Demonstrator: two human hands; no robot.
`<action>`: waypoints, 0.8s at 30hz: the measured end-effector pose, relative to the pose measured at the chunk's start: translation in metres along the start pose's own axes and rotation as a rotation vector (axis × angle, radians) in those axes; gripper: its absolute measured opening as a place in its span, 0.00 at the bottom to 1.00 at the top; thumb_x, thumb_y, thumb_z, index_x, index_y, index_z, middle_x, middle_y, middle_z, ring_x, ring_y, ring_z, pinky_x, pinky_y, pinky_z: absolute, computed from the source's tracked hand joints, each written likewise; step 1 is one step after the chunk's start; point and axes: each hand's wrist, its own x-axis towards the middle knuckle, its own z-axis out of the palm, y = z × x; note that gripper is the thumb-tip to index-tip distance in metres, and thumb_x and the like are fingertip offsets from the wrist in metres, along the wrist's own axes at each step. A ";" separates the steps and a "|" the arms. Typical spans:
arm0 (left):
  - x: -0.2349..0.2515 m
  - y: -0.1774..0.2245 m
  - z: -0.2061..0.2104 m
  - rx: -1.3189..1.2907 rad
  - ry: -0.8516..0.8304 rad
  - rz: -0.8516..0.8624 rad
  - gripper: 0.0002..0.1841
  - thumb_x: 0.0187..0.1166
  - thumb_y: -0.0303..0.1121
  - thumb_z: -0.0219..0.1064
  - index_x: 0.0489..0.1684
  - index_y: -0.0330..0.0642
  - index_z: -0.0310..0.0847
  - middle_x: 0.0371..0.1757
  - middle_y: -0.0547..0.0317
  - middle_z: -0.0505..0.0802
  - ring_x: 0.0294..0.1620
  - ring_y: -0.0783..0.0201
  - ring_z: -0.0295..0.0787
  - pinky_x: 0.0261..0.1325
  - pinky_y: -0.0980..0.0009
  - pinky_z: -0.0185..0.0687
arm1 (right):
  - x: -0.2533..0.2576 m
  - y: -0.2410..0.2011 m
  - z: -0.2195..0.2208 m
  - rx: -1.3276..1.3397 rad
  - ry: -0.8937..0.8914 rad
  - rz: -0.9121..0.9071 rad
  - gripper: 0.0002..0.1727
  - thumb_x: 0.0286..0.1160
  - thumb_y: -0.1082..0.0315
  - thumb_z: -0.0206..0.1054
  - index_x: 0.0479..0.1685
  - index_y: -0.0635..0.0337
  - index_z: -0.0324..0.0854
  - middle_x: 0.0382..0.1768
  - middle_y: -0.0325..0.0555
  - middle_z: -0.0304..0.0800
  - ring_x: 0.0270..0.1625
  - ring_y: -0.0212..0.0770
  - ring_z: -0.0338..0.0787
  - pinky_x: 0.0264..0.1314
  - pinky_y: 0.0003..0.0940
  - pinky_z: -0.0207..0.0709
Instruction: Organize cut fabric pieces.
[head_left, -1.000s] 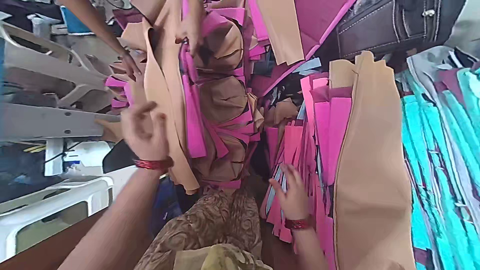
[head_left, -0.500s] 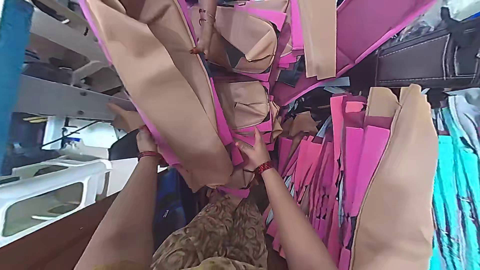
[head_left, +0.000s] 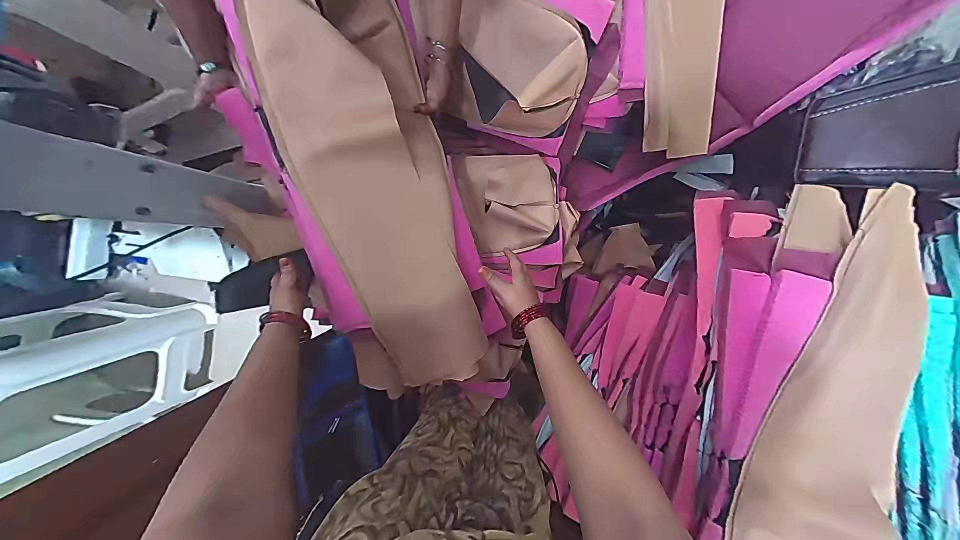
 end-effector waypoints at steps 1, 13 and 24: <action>0.001 0.000 0.000 -0.015 0.008 0.003 0.38 0.94 0.55 0.37 0.91 0.30 0.48 0.88 0.34 0.66 0.89 0.49 0.63 0.88 0.53 0.60 | 0.004 0.000 0.002 -0.002 0.001 0.007 0.52 0.70 0.44 0.76 0.90 0.63 0.57 0.83 0.68 0.67 0.85 0.62 0.69 0.85 0.56 0.64; 0.000 0.028 0.024 -0.121 -0.202 0.079 0.39 0.91 0.58 0.19 0.91 0.45 0.56 0.82 0.48 0.78 0.79 0.56 0.76 0.80 0.53 0.71 | 0.046 -0.011 0.008 0.017 0.034 -0.012 0.53 0.72 0.45 0.76 0.93 0.61 0.51 0.84 0.71 0.64 0.84 0.66 0.69 0.83 0.61 0.64; -0.051 0.149 0.045 -0.328 -0.751 0.418 0.63 0.43 0.88 0.64 0.86 0.59 0.60 0.70 0.74 0.86 0.69 0.72 0.84 0.66 0.65 0.85 | 0.063 -0.010 -0.015 0.302 -0.139 -0.013 0.37 0.85 0.58 0.64 0.91 0.59 0.57 0.84 0.65 0.68 0.83 0.58 0.72 0.84 0.57 0.65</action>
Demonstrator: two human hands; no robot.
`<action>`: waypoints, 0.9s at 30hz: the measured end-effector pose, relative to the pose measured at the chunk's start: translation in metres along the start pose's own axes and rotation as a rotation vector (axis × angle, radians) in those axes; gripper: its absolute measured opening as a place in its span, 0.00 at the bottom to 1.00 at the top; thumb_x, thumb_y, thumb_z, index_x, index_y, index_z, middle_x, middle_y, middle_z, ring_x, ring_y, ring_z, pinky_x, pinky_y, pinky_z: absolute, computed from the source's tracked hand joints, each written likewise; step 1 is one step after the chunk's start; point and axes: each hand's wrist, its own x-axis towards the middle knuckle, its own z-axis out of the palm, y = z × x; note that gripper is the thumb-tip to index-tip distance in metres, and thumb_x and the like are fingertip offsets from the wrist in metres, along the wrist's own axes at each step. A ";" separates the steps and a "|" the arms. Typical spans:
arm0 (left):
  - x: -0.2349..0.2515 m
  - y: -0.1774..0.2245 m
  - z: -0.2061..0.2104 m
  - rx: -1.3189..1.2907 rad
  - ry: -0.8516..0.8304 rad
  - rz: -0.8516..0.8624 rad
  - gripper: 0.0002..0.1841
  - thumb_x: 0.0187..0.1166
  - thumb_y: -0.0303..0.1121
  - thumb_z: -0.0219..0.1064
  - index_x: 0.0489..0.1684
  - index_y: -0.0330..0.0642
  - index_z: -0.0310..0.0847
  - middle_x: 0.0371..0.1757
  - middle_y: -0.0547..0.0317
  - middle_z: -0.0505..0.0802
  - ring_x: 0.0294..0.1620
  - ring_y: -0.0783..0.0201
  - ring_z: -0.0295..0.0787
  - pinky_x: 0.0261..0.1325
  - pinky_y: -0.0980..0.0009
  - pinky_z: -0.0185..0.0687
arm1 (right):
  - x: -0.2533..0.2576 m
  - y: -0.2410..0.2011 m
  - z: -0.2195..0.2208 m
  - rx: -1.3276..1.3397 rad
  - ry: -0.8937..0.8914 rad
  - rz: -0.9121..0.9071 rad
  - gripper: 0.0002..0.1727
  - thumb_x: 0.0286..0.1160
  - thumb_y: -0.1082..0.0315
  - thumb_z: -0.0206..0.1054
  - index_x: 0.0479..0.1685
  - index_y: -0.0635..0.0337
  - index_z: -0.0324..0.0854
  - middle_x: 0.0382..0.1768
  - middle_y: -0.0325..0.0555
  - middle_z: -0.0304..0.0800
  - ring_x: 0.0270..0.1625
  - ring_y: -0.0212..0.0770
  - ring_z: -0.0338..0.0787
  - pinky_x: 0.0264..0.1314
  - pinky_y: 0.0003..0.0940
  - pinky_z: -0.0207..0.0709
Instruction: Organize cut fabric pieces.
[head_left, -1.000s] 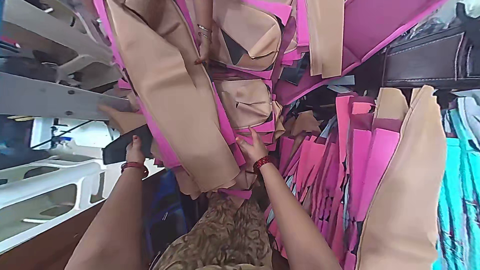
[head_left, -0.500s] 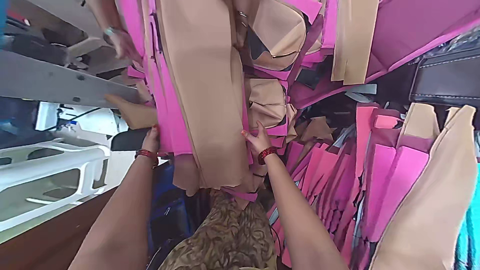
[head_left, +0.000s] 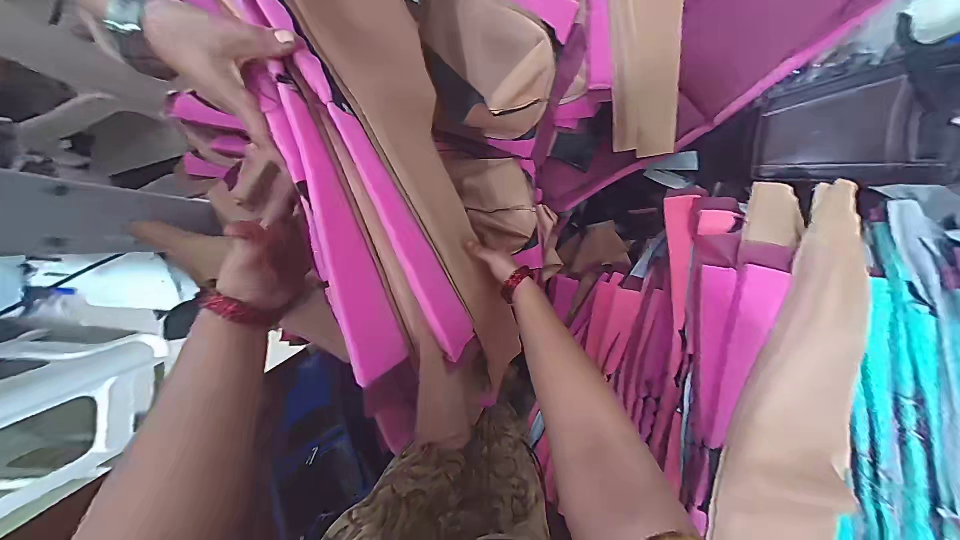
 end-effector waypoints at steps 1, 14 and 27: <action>0.001 0.004 0.010 -0.005 -0.052 -0.001 0.59 0.45 0.85 0.68 0.82 0.61 0.66 0.66 0.75 0.89 0.65 0.73 0.86 0.62 0.67 0.87 | -0.003 -0.004 -0.003 0.009 -0.042 -0.005 0.35 0.85 0.65 0.63 0.90 0.63 0.57 0.81 0.67 0.71 0.81 0.57 0.74 0.83 0.54 0.67; -0.071 0.037 0.134 -0.079 -0.248 0.137 0.19 0.69 0.24 0.64 0.47 0.65 0.91 0.44 0.85 0.95 0.48 0.86 0.89 0.58 0.83 0.82 | -0.098 0.003 -0.085 0.039 0.131 -0.141 0.33 0.78 0.70 0.69 0.83 0.69 0.66 0.78 0.72 0.72 0.78 0.60 0.76 0.80 0.51 0.68; -0.185 0.063 0.327 -0.214 -0.473 0.184 0.10 0.76 0.20 0.60 0.36 0.43 0.87 0.35 0.81 0.93 0.41 0.92 0.85 0.50 0.92 0.78 | -0.462 -0.045 -0.306 -0.240 0.798 -0.498 0.54 0.54 0.34 0.79 0.80 0.59 0.65 0.57 0.25 0.89 0.55 0.18 0.88 0.59 0.22 0.86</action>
